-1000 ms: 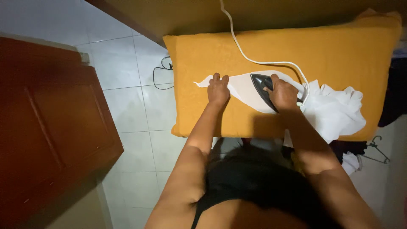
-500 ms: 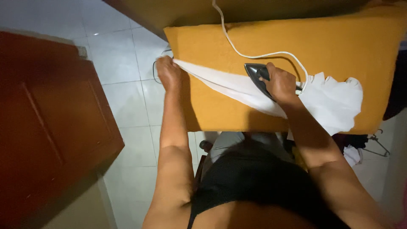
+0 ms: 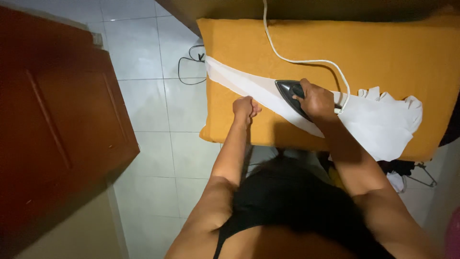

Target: Iron a white garment on a padded surface.

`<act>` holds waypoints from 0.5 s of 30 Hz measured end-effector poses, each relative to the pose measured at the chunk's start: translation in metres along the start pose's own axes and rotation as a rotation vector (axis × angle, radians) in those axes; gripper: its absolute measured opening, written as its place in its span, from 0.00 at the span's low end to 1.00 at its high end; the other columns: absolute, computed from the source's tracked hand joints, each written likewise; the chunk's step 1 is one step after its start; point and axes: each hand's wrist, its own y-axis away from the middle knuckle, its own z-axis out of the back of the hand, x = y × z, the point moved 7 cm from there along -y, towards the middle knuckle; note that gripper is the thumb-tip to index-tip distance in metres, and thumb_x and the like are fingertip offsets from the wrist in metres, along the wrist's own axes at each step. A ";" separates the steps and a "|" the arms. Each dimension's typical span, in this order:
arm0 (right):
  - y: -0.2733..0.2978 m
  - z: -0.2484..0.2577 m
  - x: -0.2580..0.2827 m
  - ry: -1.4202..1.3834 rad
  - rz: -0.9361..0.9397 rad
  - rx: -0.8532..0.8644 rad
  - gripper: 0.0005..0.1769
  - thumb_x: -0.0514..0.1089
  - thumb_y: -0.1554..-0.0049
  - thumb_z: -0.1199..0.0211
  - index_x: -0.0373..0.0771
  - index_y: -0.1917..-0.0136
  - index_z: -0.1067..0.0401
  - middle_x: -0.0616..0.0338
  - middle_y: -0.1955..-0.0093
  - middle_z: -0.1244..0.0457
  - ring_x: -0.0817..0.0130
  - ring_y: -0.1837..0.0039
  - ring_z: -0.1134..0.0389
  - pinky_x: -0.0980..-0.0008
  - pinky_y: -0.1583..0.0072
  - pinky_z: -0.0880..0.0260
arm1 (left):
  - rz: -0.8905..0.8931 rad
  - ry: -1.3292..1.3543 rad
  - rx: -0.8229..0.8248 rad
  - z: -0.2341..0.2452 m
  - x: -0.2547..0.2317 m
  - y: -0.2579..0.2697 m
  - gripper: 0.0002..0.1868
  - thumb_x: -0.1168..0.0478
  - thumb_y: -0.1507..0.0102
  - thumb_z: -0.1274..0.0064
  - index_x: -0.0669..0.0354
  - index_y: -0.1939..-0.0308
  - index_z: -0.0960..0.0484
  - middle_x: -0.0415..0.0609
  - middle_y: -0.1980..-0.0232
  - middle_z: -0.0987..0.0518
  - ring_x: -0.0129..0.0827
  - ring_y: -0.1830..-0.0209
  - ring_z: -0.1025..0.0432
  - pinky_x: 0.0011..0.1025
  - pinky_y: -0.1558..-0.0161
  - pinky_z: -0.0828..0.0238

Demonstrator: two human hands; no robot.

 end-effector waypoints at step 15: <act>-0.001 0.003 0.000 0.091 0.125 0.004 0.20 0.49 0.47 0.27 0.36 0.50 0.30 0.43 0.59 0.31 0.42 0.52 0.29 0.47 0.51 0.32 | -0.434 -0.716 -0.730 -0.003 -0.094 0.084 0.17 0.54 0.44 0.39 0.62 0.59 0.24 0.57 0.59 0.17 0.54 0.57 0.23 0.50 0.57 0.28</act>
